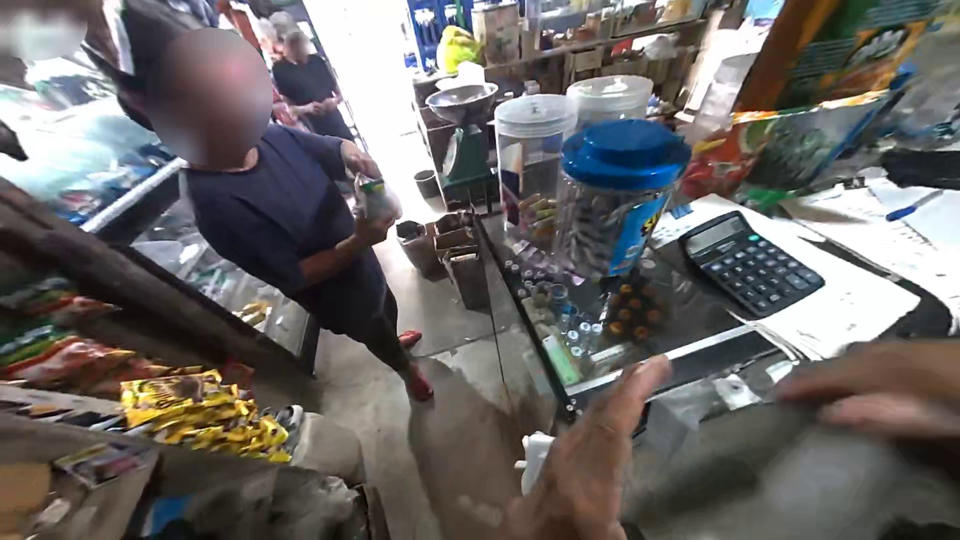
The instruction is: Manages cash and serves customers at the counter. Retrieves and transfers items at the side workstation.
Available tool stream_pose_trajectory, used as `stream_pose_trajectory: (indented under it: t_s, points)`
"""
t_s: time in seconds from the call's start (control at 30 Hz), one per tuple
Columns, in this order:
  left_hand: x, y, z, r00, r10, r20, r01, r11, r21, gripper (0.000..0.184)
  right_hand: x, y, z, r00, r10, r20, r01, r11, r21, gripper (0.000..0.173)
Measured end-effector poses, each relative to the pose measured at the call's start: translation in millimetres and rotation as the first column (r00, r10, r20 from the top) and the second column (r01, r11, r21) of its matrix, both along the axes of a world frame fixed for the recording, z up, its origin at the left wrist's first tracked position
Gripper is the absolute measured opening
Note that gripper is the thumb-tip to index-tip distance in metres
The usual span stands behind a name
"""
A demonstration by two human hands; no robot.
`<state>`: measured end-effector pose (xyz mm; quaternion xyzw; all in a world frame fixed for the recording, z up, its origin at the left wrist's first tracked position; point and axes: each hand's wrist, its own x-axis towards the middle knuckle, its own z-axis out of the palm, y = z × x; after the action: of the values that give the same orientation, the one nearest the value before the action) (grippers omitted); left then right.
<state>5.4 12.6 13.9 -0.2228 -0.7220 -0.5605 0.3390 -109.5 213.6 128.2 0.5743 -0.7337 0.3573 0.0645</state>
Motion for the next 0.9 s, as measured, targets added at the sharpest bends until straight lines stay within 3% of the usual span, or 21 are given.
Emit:
stream_pose_trajectory:
  t_s: [0.07, 0.13, 0.2, 0.27, 0.33, 0.4, 0.47, 0.57, 0.63, 0.7, 0.77, 0.9]
  points:
    - [19.7, -0.9, -7.0, 1.000, 0.013, 0.017, -0.014, 0.999, 0.046, 0.106, 14.9, -48.6, -23.6, 0.953, 0.216, -0.214, -0.211, 0.976, 0.047, 0.027]
    - [43.7, -5.7, -20.7, 0.981, 0.172, 0.090, -0.180, 0.980, 0.085, 0.092, 22.0, -95.7, -46.4, 0.887, 0.319, -0.333, -0.328, 0.944, 0.030, 0.032]
    - [60.5, -10.6, -35.5, 0.897, 0.403, 0.182, -0.427, 0.896, 0.121, 0.064, 31.8, -130.9, -60.0, 0.874, 0.370, -0.313, -0.379, 0.925, 0.034, 0.034]
    - [66.1, -14.9, -54.3, 0.802, 0.533, 0.268, -0.589, 0.780, 0.212, 0.036, 41.4, -155.4, -67.8, 0.870, 0.409, -0.275, -0.417, 0.908, 0.034, 0.035]
    - [63.3, -23.7, -76.1, 0.773, 0.561, 0.298, -0.633, 0.713, 0.301, 0.022, 45.1, -170.1, -71.4, 0.876, 0.430, -0.220, -0.431, 0.901, 0.042, 0.040]
    - [53.8, -36.5, -91.7, 0.750, 0.589, 0.301, -0.661, 0.661, 0.355, 0.020, 40.3, -177.2, -72.1, 0.885, 0.444, -0.138, -0.433, 0.895, 0.106, 0.041]
    - [40.7, -59.1, -105.2, 0.752, 0.583, 0.308, -0.659, 0.653, 0.373, 0.014, 25.6, -172.7, -68.6, 0.896, 0.443, -0.042, -0.425, 0.880, 0.212, 0.043]
    - [17.8, -95.9, -113.1, 0.695, 0.575, 0.430, -0.714, 0.618, 0.328, 0.025, -6.4, -149.8, -65.1, 0.971, 0.240, -0.010, -0.230, 0.943, 0.242, 0.055]
    - [5.8, -116.8, -114.0, 0.683, 0.549, 0.482, -0.719, 0.620, 0.314, 0.029, -32.5, -139.4, -74.2, 0.996, -0.002, -0.087, 0.019, 0.981, 0.194, 0.046]
    - [-4.3, -138.1, -120.4, 0.688, 0.543, 0.482, -0.714, 0.623, 0.318, 0.029, -58.5, -138.9, -88.6, 0.957, -0.188, -0.220, 0.225, 0.961, 0.158, 0.039]
    - [-12.8, -165.3, -123.8, 0.698, 0.540, 0.470, -0.706, 0.629, 0.325, 0.029, -75.4, -147.4, -100.0, 0.906, -0.273, -0.324, 0.337, 0.927, 0.162, 0.037]
    - [-31.0, -212.1, -124.5, 0.696, 0.536, 0.478, -0.705, 0.634, 0.317, 0.030, -86.1, -176.2, -108.8, 0.873, -0.326, -0.361, 0.442, 0.843, 0.307, 0.040]
